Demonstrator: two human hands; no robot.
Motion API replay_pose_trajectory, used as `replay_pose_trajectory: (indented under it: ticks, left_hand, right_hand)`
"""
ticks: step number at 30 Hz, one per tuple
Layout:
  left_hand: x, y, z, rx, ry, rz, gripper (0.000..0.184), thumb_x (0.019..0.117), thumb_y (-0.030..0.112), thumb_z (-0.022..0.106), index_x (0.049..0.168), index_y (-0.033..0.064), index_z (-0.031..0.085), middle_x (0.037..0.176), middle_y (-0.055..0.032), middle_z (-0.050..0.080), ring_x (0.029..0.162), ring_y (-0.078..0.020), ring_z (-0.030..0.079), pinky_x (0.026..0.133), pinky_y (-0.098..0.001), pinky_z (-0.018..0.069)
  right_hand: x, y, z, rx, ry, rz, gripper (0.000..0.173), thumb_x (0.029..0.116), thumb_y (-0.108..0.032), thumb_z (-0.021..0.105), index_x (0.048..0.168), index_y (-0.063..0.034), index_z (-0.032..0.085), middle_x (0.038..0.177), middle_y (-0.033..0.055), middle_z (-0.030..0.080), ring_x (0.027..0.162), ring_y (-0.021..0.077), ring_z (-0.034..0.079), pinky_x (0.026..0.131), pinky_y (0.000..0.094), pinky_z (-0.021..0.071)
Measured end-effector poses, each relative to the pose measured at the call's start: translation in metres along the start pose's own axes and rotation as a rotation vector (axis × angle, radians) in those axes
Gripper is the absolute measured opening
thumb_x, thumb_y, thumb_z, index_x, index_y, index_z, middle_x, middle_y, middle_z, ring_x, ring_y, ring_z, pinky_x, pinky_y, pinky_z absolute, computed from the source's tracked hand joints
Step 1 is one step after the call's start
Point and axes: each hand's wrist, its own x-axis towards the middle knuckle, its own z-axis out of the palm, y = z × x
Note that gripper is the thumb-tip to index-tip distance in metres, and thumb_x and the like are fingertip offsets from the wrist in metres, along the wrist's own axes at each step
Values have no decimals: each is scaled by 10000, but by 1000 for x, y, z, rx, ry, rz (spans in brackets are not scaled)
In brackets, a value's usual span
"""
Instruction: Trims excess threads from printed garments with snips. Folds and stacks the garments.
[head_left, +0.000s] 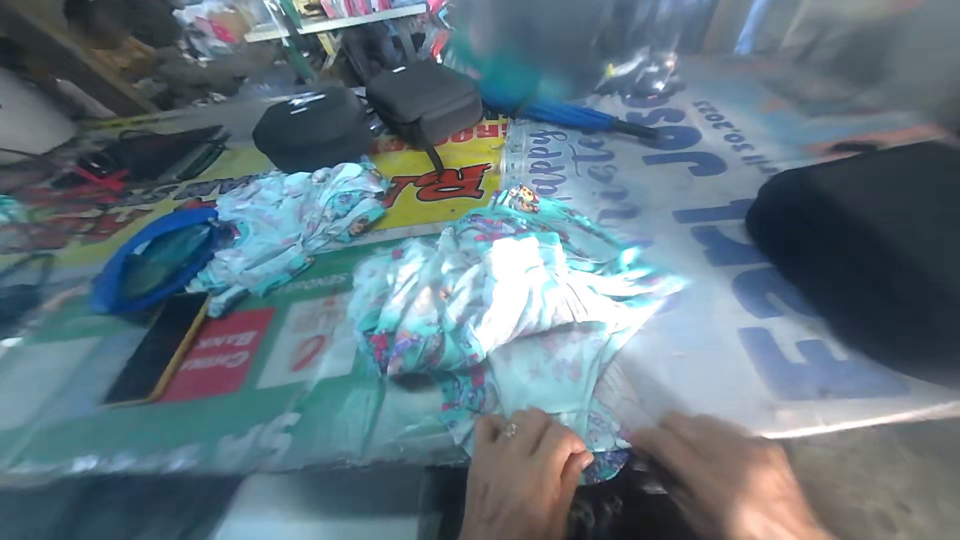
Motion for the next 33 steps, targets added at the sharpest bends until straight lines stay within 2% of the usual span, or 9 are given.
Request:
replay_pose_trajectory:
  ticks: [4, 9, 12, 15, 17, 20, 24, 28, 33]
  left_hand:
    - [-4, 1, -7, 108, 22, 42, 197, 996, 299, 605, 872, 188, 710, 806, 22, 685, 799, -131, 642, 867, -386, 423]
    - [-5, -5, -9, 106, -15, 67, 216, 1031, 276, 555, 906, 188, 707, 837, 30, 701, 814, -119, 653, 851, -373, 440]
    - [-5, -5, -7, 221, -27, 98, 225, 1024, 270, 532, 887, 175, 683, 809, 8, 664, 786, -158, 644, 827, -386, 461]
    - [-6, 3, -6, 328, -28, 118, 203, 1008, 249, 543, 874, 175, 676, 790, -3, 651, 740, -178, 633, 801, -402, 457]
    - [-7, 7, -7, 350, -39, 125, 174, 994, 215, 552, 885, 170, 680, 797, -9, 655, 735, -185, 633, 804, -404, 456]
    - [-11, 7, -9, 305, -55, 113, 152, 983, 210, 560, 898, 170, 680, 814, -11, 665, 758, -175, 637, 822, -399, 448]
    - [-16, 1, -13, 107, -44, 0, 139, 959, 232, 590, 893, 163, 691, 845, -6, 698, 837, -149, 664, 843, -371, 474]
    - [-18, -1, -14, -66, -8, -70, 149, 984, 244, 576, 926, 159, 684, 857, 6, 688, 830, -112, 636, 844, -348, 446]
    - [-20, 7, -8, -34, 112, -13, 137, 976, 245, 588, 893, 180, 676, 835, 6, 688, 838, -116, 629, 894, -341, 411]
  right_hand:
    - [0, 0, 1, -8, -8, -29, 181, 1003, -182, 542, 974, -153, 718, 746, 43, 628, 592, 190, 581, 493, 318, 430]
    - [3, 1, 1, -12, -36, -54, 182, 990, -174, 535, 963, -150, 714, 742, 38, 621, 585, 190, 578, 478, 320, 423]
    - [6, 0, -1, 1, -63, -56, 176, 984, -174, 544, 981, -145, 717, 761, 45, 635, 592, 198, 593, 476, 328, 432]
    - [12, -6, -7, 154, -85, 24, 278, 959, -374, 655, 1087, -129, 681, 873, 57, 697, 682, 185, 660, 534, 324, 508]
    - [19, -13, -10, 311, -105, 63, 358, 933, -384, 701, 1143, -98, 652, 946, 84, 715, 752, 179, 682, 588, 322, 538]
    - [25, -16, 1, 391, -116, 61, 276, 973, -317, 671, 1128, -90, 646, 978, 84, 703, 807, 163, 691, 637, 291, 564]
    - [27, -16, 8, 304, -131, 43, 225, 991, -322, 637, 1085, -123, 684, 951, 65, 702, 797, 176, 697, 609, 310, 565]
    - [25, -17, 8, 282, -144, 37, 214, 1001, -325, 622, 1077, -138, 695, 931, 54, 703, 793, 183, 695, 599, 331, 554]
    - [21, -17, 10, 321, -75, 64, 211, 1011, -308, 620, 1081, -129, 706, 967, 52, 728, 823, 158, 704, 633, 308, 557]
